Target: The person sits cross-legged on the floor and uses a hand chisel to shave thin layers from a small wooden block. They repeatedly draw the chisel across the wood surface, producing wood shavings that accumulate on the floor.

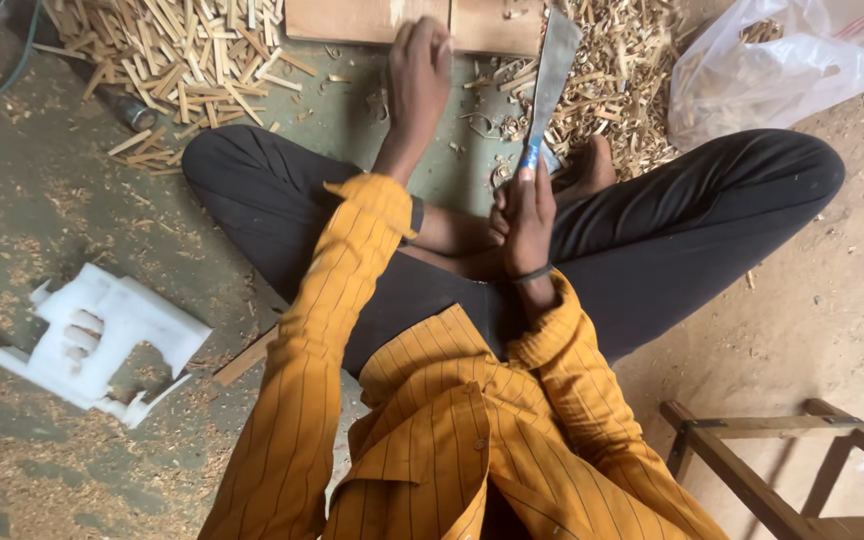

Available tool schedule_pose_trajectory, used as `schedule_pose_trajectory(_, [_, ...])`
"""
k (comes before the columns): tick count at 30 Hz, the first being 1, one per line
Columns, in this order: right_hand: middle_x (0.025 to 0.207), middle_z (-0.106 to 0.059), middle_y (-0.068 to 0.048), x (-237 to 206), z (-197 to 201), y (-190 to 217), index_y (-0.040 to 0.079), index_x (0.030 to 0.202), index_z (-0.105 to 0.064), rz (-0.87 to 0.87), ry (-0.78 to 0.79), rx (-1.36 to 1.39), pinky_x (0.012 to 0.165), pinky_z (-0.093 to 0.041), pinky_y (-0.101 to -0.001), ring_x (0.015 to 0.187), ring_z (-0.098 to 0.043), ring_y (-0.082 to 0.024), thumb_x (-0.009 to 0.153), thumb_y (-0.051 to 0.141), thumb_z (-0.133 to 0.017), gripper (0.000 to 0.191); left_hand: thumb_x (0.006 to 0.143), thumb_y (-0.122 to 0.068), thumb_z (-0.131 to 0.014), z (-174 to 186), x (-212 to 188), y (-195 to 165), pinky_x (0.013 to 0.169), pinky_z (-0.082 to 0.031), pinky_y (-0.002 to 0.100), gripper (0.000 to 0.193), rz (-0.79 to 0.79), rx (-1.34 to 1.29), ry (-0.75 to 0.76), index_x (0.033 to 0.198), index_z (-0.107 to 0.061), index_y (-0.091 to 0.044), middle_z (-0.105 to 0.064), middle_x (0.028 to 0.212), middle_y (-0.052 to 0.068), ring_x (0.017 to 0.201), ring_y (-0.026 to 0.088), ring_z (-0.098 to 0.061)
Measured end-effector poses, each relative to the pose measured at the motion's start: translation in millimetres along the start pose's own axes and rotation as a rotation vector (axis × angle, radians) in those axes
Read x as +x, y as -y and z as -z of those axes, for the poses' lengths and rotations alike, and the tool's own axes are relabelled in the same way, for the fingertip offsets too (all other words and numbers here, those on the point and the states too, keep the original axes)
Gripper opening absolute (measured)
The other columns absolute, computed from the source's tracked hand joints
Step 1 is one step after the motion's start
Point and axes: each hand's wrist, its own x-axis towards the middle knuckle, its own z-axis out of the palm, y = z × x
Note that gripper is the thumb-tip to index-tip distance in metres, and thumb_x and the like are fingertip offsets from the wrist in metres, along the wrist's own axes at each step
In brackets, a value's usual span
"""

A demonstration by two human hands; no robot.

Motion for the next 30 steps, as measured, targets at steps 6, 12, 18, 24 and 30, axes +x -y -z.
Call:
schedule_pose_trajectory(6, [0.075,-0.050,-0.002,0,7,4,0.019,0.159,-0.033,-0.038,-0.025,0.014,0.039,-0.032,-0.0214,0.046,-0.038,-0.007,0.111,0.026,-0.046,0.050,0.072,0.002,-0.079,-33,45,1,0.067,-0.053,0.044,0.028,-0.079,0.086,-0.077,0.092,-0.061,0.002,-0.063,0.089,0.020,0.077,0.035,-0.066])
schedule_pose_trajectory(12, [0.071,-0.044,0.002,2,3,6,0.010,0.155,-0.039,-0.024,0.035,-0.070,0.039,-0.030,-0.0216,0.046,-0.035,-0.006,0.114,0.024,-0.046,0.044,0.078,-0.005,-0.081,-28,41,10,0.060,-0.054,0.041,0.013,0.129,0.145,0.028,0.075,-0.069,-0.001,-0.072,0.073,0.015,0.066,0.032,-0.071])
schedule_pose_trajectory(18, [0.070,-0.050,0.003,0,-15,18,0.022,0.167,-0.022,-0.002,0.027,-0.501,0.043,-0.038,-0.0232,0.050,-0.042,-0.005,0.110,0.025,-0.047,0.062,0.087,-0.017,-0.080,-18,33,22,0.059,-0.054,0.038,0.022,0.146,0.056,-0.009,0.080,-0.068,0.000,-0.073,0.076,0.014,0.066,0.030,-0.072])
schedule_pose_trajectory(24, [0.073,-0.061,-0.007,4,-26,7,0.023,0.166,-0.026,0.101,0.091,-0.851,0.061,-0.051,-0.0311,0.061,-0.055,-0.013,0.111,0.025,-0.048,0.060,0.103,-0.044,-0.056,10,-53,-7,0.045,-0.042,0.023,0.039,0.727,-0.435,0.312,0.095,-0.066,-0.008,-0.061,0.070,-0.003,0.055,0.004,-0.056])
schedule_pose_trajectory(30, [0.103,-0.072,-0.025,9,-31,-19,0.022,0.163,-0.032,0.133,0.081,-0.991,0.078,-0.057,-0.0417,0.091,-0.076,-0.033,0.110,0.022,-0.048,0.056,0.103,-0.045,-0.050,22,-104,-42,0.052,-0.044,0.023,0.038,0.935,-0.859,0.446,0.105,-0.060,-0.009,-0.076,0.077,0.005,0.065,0.013,-0.073])
